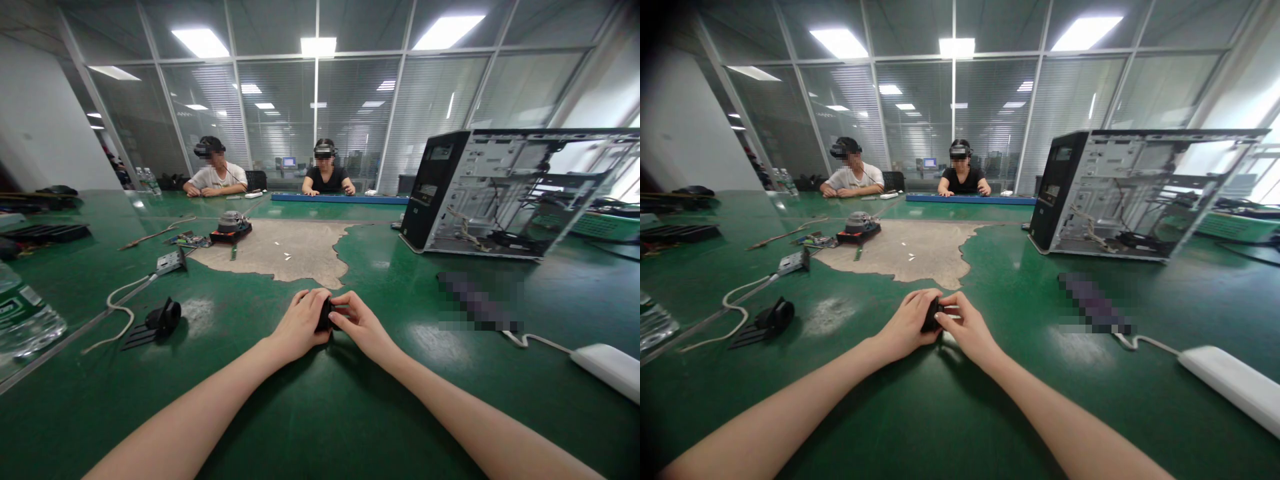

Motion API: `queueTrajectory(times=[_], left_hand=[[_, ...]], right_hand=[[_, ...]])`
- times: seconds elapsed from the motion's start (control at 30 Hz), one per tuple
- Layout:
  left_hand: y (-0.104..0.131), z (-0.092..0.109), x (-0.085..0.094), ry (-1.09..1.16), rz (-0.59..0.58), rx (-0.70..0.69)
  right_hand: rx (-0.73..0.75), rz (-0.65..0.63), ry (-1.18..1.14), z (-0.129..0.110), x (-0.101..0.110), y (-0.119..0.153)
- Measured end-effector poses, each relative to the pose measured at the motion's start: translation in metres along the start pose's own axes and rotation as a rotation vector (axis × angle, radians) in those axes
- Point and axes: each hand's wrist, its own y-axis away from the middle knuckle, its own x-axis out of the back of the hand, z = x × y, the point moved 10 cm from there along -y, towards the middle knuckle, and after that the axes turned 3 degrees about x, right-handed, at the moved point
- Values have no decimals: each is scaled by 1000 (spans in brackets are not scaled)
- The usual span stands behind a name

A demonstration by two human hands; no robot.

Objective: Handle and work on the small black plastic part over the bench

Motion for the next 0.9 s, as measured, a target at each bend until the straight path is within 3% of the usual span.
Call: queueTrajectory(times=[0.33, 0.57, 0.9], left_hand=[[0, 3, 3, 7, 13, 6], [0, 2, 1, -3, -4, 2], [0, 2, 2, 19, -14, 5]], right_hand=[[15, -69, -3, -5, -6, 3], [-58, 18, 41, 7, 3, -1], [3, -119, -1, -5, -6, 3]])
